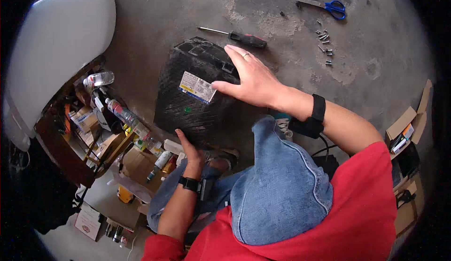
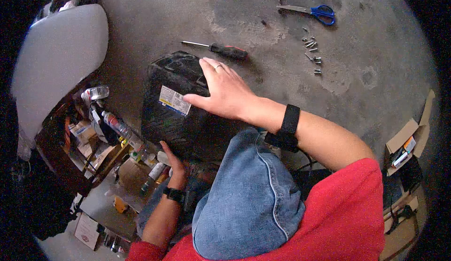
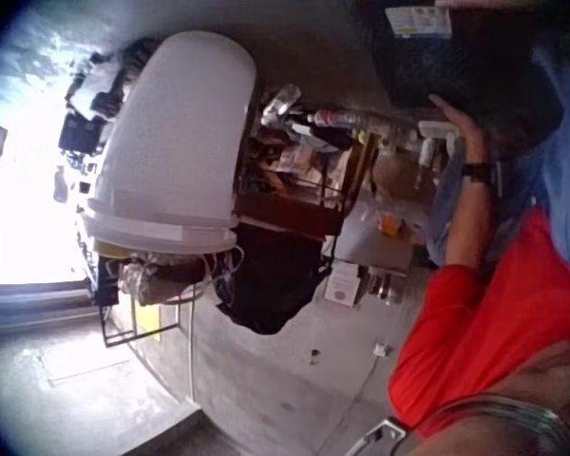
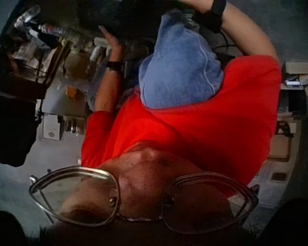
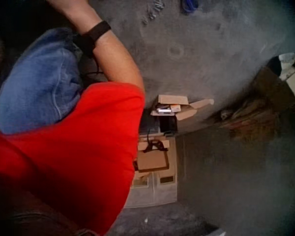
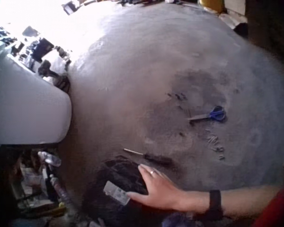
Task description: Repairing and reassembling a lithium-ion battery pack by checking connections and using a screwdriver to secure the casing.
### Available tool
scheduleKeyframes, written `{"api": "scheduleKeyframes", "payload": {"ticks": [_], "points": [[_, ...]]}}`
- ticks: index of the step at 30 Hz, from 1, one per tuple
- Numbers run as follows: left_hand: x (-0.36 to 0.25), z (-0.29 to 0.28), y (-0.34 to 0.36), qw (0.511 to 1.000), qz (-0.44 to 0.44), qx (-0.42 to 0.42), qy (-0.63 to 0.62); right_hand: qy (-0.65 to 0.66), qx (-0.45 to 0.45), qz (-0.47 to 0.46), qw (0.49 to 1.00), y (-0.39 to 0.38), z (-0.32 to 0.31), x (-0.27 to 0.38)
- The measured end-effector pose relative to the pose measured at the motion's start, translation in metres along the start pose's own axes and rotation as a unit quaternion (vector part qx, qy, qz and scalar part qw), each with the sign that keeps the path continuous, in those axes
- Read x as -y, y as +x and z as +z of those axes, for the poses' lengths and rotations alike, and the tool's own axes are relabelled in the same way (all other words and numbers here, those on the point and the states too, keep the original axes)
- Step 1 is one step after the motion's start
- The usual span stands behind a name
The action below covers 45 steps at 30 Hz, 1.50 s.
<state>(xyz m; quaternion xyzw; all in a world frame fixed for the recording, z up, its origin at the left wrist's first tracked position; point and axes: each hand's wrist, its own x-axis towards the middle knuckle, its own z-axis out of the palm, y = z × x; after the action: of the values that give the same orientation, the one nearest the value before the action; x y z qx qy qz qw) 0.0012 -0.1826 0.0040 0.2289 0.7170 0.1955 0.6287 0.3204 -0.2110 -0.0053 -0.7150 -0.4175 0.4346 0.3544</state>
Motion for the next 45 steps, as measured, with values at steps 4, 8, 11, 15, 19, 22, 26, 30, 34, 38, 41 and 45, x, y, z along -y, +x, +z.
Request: {"api": "scheduleKeyframes", "payload": {"ticks": [4, 8, 11, 15, 19, 22, 26, 30, 34, 38, 41, 45], "points": [[-0.016, 0.027, -0.006, 0.995, 0.016, -0.081, -0.06, -0.021, -0.04, -0.059, 0.997, 0.042, 0.013, 0.033], [-0.015, 0.042, 0.001, 0.988, 0.05, -0.127, -0.078, -0.094, -0.01, -0.051, 0.994, 0.059, 0.024, 0.043], [-0.005, 0.04, 0.006, 0.977, 0.052, -0.181, -0.096, -0.155, -0.046, -0.024, 0.987, 0.058, 0.028, 0.039], [0.007, 0.034, 0.012, 0.969, 0.093, -0.215, -0.075, -0.156, -0.049, -0.025, 0.986, 0.061, 0.028, 0.042], [0.01, 0.032, 0.017, 0.967, 0.081, -0.229, -0.081, -0.189, -0.029, 0.008, 0.982, 0.063, 0.025, 0.054], [0.007, 0.029, 0.016, 0.975, 0.069, -0.21, -0.027, -0.193, -0.019, 0.018, 0.981, 0.062, 0.024, 0.057], [0.002, 0.014, 0.008, 0.99, -0.042, -0.114, -0.072, -0.185, -0.022, 0.013, 0.982, 0.07, 0.025, 0.056], [0.002, -0.015, -0.016, 0.978, -0.083, 0.032, -0.191, -0.173, -0.019, -0.066, 0.983, 0.089, 0.03, 0.064], [-0.016, -0.038, -0.017, 0.968, -0.095, -0.203, -0.117, -0.177, 0.005, -0.033, 0.984, 0.117, 0.041, 0.076], [-0.055, -0.027, 0.02, 0.943, 0.151, -0.243, 0.171, -0.145, 0.007, 0.039, 0.989, 0.126, 0.045, 0.078], [-0.079, -0.003, 0.05, 0.938, 0.185, -0.231, 0.179, -0.161, -0.004, 0.025, 0.987, 0.126, 0.046, 0.074], [-0.085, 0.01, 0.069, 0.942, 0.149, -0.215, 0.21, -0.196, -0.023, 0.039, 0.98, 0.128, 0.047, 0.069]]}}
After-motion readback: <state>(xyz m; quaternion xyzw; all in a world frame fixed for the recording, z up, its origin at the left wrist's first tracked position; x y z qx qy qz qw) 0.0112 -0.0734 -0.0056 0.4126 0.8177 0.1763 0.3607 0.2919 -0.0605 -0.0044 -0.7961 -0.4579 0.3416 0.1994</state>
